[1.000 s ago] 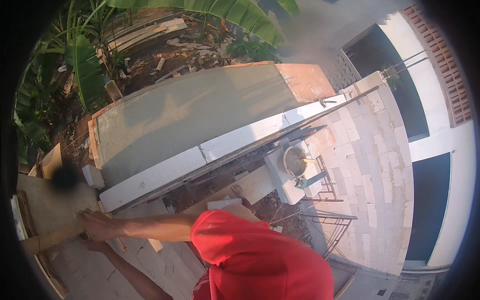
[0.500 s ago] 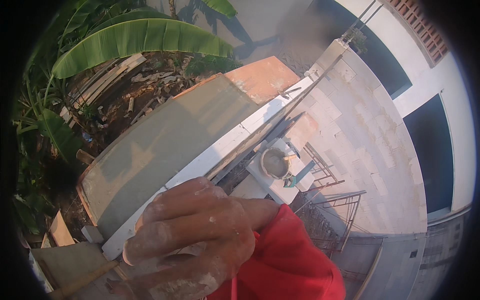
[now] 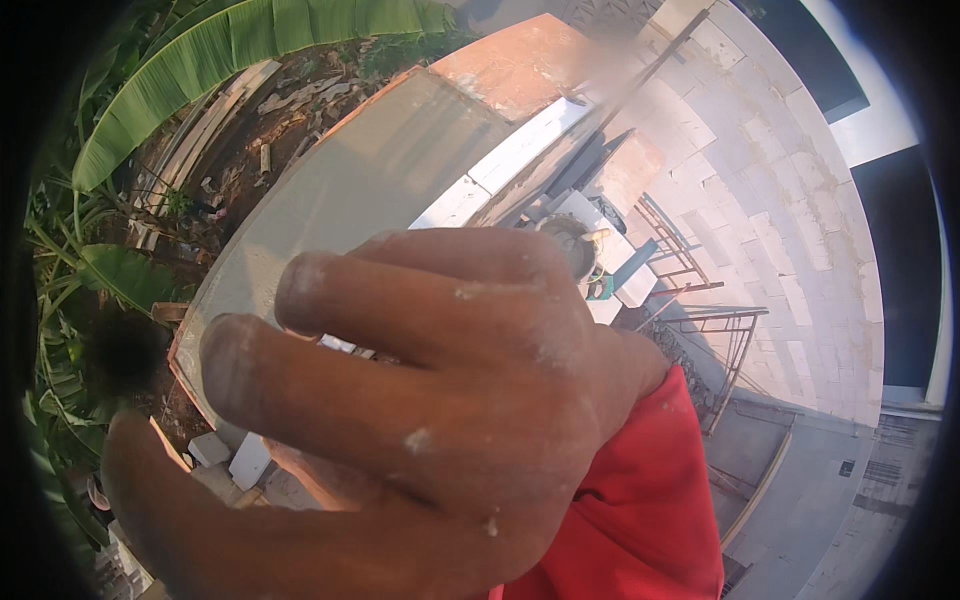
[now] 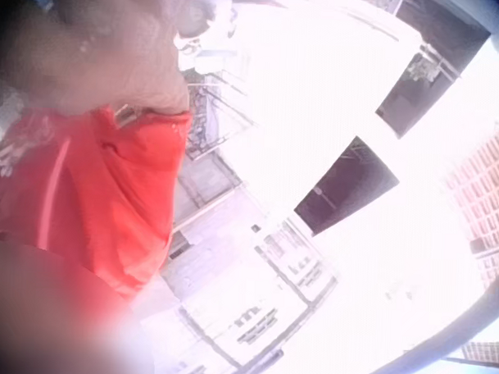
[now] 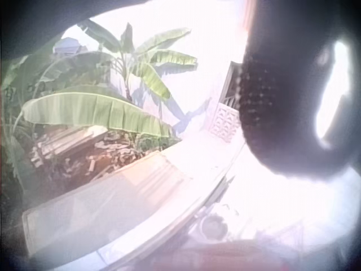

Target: The person applies mortar to a wall using a trowel, places white tiles, and taps them into position with a hammer. They also use a string line to align the tiles and adjust wooden supports.

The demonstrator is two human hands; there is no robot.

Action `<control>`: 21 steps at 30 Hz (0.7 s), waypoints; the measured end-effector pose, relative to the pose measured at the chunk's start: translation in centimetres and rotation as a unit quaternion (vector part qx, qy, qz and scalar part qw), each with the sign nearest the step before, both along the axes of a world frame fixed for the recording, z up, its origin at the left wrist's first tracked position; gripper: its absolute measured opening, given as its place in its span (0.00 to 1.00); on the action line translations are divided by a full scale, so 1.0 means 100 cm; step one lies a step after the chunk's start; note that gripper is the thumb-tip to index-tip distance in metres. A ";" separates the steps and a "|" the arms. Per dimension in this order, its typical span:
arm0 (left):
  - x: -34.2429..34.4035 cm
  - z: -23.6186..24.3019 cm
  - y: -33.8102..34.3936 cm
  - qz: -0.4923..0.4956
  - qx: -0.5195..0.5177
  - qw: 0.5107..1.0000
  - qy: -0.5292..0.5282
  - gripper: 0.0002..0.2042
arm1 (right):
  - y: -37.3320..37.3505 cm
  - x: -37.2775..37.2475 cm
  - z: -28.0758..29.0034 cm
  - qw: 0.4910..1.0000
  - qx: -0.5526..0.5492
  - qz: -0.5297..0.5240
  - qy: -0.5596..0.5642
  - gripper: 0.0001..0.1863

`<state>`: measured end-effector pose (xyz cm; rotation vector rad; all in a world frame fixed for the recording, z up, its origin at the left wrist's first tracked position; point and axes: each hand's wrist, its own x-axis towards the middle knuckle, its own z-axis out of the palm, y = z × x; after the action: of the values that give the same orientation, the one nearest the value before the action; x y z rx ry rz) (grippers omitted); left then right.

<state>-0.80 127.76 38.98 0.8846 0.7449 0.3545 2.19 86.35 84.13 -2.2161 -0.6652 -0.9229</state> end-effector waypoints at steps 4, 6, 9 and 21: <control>0.004 0.016 -0.024 0.033 0.013 0.999 0.038 0.30 | -0.062 0.001 -0.079 0.988 0.019 -0.091 0.121 0.14; -0.007 0.016 -0.031 0.054 0.007 0.997 0.062 0.30 | -0.090 -0.012 -0.126 0.958 0.027 -0.181 0.222 0.14; -0.020 0.005 -0.034 0.078 0.010 0.992 0.097 0.27 | -0.124 -0.035 -0.207 0.904 0.047 -0.265 0.333 0.13; -0.047 -0.022 -0.079 -0.077 0.003 0.973 0.218 0.23 | -0.160 -0.127 -0.428 0.832 -0.031 -0.162 0.530 0.14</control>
<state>-5.49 119.91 36.75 1.0325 1.0710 0.0212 -10.52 70.34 41.29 -2.4697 0.2223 0.2907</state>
